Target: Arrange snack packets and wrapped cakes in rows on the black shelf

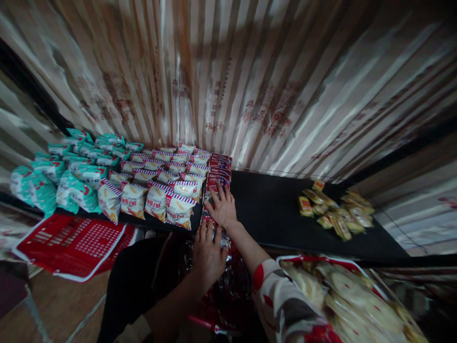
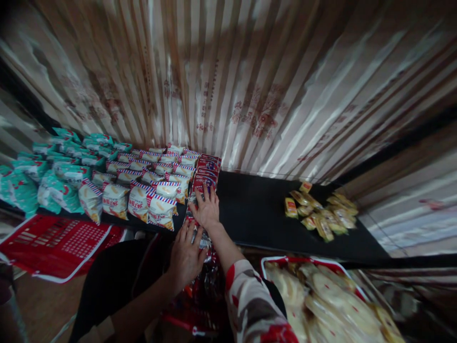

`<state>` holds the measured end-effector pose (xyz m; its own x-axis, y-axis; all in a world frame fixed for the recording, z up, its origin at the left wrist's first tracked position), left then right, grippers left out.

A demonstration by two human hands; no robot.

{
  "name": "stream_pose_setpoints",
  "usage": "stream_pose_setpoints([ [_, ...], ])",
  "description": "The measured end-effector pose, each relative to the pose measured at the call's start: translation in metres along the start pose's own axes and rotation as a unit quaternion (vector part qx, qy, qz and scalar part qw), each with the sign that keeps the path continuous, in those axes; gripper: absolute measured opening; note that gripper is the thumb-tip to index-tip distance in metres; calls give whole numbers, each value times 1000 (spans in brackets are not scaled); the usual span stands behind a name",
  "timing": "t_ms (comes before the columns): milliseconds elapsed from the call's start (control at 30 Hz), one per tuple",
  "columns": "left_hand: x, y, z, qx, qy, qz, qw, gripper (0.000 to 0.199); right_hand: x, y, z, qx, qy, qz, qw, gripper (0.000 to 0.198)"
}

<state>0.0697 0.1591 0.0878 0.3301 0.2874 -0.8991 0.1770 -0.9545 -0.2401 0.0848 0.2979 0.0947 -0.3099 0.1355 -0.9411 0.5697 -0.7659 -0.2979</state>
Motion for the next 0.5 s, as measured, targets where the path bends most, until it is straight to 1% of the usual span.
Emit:
stream_pose_setpoints([
  [133,0,1,0,-7,1,11,1000,54,-3,0,0,12,-8,-12,1000,54],
  [300,-3,3,1,-10,4,13,1000,53,-13,1,1,-10,-47,-37,998,50],
  [400,-13,3,-3,8,18,-2,1000,51,-30,9,-3,14,-117,-95,988,46],
  [467,-23,6,-3,18,36,-30,999,47,-46,27,-9,51,-186,-157,968,42],
  [500,-27,9,-3,26,50,-44,997,42,-53,40,-13,79,-224,-193,952,41],
])
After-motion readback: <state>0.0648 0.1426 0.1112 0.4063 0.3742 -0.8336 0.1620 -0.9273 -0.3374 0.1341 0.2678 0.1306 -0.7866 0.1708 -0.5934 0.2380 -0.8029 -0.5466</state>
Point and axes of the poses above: each hand's wrist, its own y-axis away from the middle knuckle, its own x-axis out of the palm, z = x × y, the point moved 7 cm from there along -y, towards the middle knuckle, and after that the axes turned 4 degrees about -x, right-handed, at the moved point
